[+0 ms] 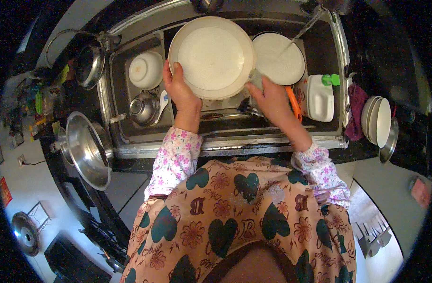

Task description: The person washes several dishes in a kitchen sink using a sponge and running water. They scrub and rinse a white bowl, a metal lid, multiple plates, and an orange pot, placing each item aside after cleaning.

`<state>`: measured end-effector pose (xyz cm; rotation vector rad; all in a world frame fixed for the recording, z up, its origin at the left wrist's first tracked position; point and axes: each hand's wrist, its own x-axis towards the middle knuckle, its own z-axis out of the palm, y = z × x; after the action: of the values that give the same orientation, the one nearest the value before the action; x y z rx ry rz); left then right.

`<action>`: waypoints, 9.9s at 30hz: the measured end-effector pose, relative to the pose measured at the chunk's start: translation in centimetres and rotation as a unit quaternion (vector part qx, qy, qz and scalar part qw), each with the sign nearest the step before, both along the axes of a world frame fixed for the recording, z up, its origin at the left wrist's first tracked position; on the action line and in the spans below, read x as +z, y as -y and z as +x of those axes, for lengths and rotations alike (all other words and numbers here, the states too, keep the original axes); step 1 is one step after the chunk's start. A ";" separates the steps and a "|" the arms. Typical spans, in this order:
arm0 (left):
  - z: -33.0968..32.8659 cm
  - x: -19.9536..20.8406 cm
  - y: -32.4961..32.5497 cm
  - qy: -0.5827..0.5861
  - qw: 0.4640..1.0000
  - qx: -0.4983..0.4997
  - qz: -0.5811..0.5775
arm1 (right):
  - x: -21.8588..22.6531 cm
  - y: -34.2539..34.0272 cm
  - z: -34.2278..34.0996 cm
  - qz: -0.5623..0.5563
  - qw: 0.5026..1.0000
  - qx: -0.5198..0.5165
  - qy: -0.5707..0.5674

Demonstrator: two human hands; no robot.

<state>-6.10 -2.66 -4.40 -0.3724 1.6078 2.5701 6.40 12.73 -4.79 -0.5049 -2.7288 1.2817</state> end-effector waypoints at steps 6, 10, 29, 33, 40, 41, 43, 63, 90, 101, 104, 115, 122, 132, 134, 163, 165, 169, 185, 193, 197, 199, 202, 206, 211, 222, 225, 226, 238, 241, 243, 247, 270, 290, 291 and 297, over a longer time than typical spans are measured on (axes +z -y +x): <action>0.8 -0.4 0.9 0.093 0.987 -0.102 0.087 | 3.6 -0.3 -2.5 0.304 0.926 0.125 -0.184; 1.8 -0.3 -0.1 0.168 0.975 -0.096 0.108 | 1.3 4.0 -3.1 0.104 0.967 0.196 -0.123; 1.7 1.6 0.9 0.144 0.981 -0.089 0.100 | -1.1 1.6 -4.1 0.116 0.978 0.172 -0.028; 2.1 -0.8 0.8 0.180 0.973 -0.123 0.071 | 0.6 6.3 -5.8 0.123 0.971 0.154 -0.135; 2.5 1.9 1.6 0.123 0.981 -0.137 0.063 | -0.7 -2.8 -8.3 0.209 0.976 0.028 -0.046; 2.4 2.2 1.7 0.087 0.987 -0.127 0.038 | -0.9 -2.7 -7.3 0.094 0.995 -0.019 0.005; 2.2 2.0 1.1 0.057 0.993 -0.097 0.046 | -3.2 -2.4 -4.9 -0.136 0.977 -0.127 0.106; -1.1 0.7 -9.3 0.123 0.916 -0.375 0.078 | 7.1 -14.6 -6.8 0.285 0.954 0.016 -0.094; -0.9 0.4 -5.1 0.015 0.930 -0.346 -0.120 | 2.9 -11.0 -5.7 0.156 0.981 0.025 -0.114; 2.2 -9.2 -4.4 0.188 0.958 -0.151 0.153 | -6.0 -2.4 -0.2 -0.469 0.825 -0.316 -0.002; 2.7 -6.0 -4.1 0.263 0.928 -0.249 0.089 | -7.4 -6.7 0.4 -0.169 0.948 -0.266 -0.035; -0.4 -3.2 -5.6 0.271 0.867 -0.332 0.255 | 0.5 -9.0 2.7 0.313 0.936 -0.001 -0.162; 0.6 -2.3 -5.6 0.130 0.901 -0.394 0.131 | 3.8 -8.7 4.4 0.141 0.980 -0.099 -0.102; 3.6 0.7 -6.8 0.040 0.879 -0.474 0.039 | 2.0 -9.8 -6.4 0.294 0.944 0.019 -0.151; 4.0 1.3 -6.4 0.027 0.879 -0.475 0.035 | 2.1 -11.2 -6.6 0.303 0.949 0.022 -0.087; 3.3 -1.8 -6.1 0.172 0.901 -0.332 0.219 | 1.7 -5.7 0.1 0.233 0.957 0.078 -0.155; 3.7 -2.5 -6.0 0.190 0.905 -0.338 0.178 | 3.2 -3.2 -0.8 0.247 0.950 0.094 -0.168; 4.3 -0.8 -6.1 0.152 0.901 -0.372 0.164 | 1.0 -6.7 -4.7 0.277 0.949 0.069 -0.136; 4.7 -1.0 -6.1 0.228 0.883 -0.248 0.328 | 2.1 -4.6 -0.6 0.324 0.934 0.037 -0.148; 3.8 -1.8 -4.6 0.191 0.895 -0.301 0.267 | 2.6 -4.7 0.0 0.264 0.951 0.034 -0.158; 3.8 -1.0 -4.4 0.181 0.892 -0.365 0.196 | 2.2 -3.0 -2.7 0.252 0.941 0.088 -0.209; 4.0 0.0 -3.6 0.168 0.895 -0.391 0.132 | 1.6 -4.3 -5.0 0.275 0.932 0.080 -0.221; 4.0 0.0 -2.3 0.138 0.895 -0.405 0.126 | 1.5 -8.3 -6.5 0.347 0.926 0.104 -0.103; 3.4 -1.9 -0.4 0.133 0.905 -0.378 0.145 | -0.9 -11.3 -6.5 -0.197 0.972 -0.120 0.046; 2.8 -2.9 -2.1 0.202 0.898 -0.376 0.106 | -0.5 -11.9 -3.7 -0.357 0.891 -0.280 -0.009; -0.5 0.1 -13.0 0.249 0.820 -0.459 0.236 | 5.8 -8.0 -2.1 0.400 0.898 -0.001 -0.181; -1.2 -0.5 -12.9 0.258 0.874 -0.394 0.117 | 4.0 -6.3 -0.7 0.366 0.903 0.111 -0.194; -1.1 -1.1 -12.5 0.255 0.886 -0.375 0.099 | 3.8 -6.1 -0.4 0.315 0.923 0.103 -0.197; 1.7 1.1 -6.3 0.147 0.956 -0.254 0.006 | 0.6 -12.1 -5.7 0.098 0.989 -0.103 -0.045; 1.7 1.7 -5.1 0.024 0.985 -0.168 0.004 | -6.1 -8.6 -3.9 -0.107 0.967 -0.227 -0.035; 1.9 1.8 -3.8 -0.035 0.985 -0.153 -0.076 | -10.1 -3.0 -2.4 -0.242 0.938 -0.244 -0.041; 0.4 0.3 -0.1 -0.199 0.915 -0.158 -0.313 | -8.3 0.6 0.5 -0.253 0.956 0.021 0.149; -3.5 -24.7 6.8 -0.078 0.678 -0.185 -0.708 | -9.4 -7.2 1.6 0.415 0.894 0.170 0.020; -2.1 1.2 -12.9 -0.208 0.735 -0.574 -0.295 | 4.4 -18.2 -1.9 -0.135 0.988 0.066 -0.029; -0.8 1.9 -13.6 -0.184 0.791 -0.523 -0.257 | 3.2 -18.1 -2.6 -0.098 0.994 0.015 -0.055; -0.6 -4.2 -12.2 -0.073 0.883 -0.410 -0.215 | 1.8 -6.8 -5.1 0.235 0.942 -0.105 -0.217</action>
<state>-6.74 9.55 -8.58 0.4211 1.8376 1.6316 1.30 19.50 -3.02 -0.3899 -2.4014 0.5698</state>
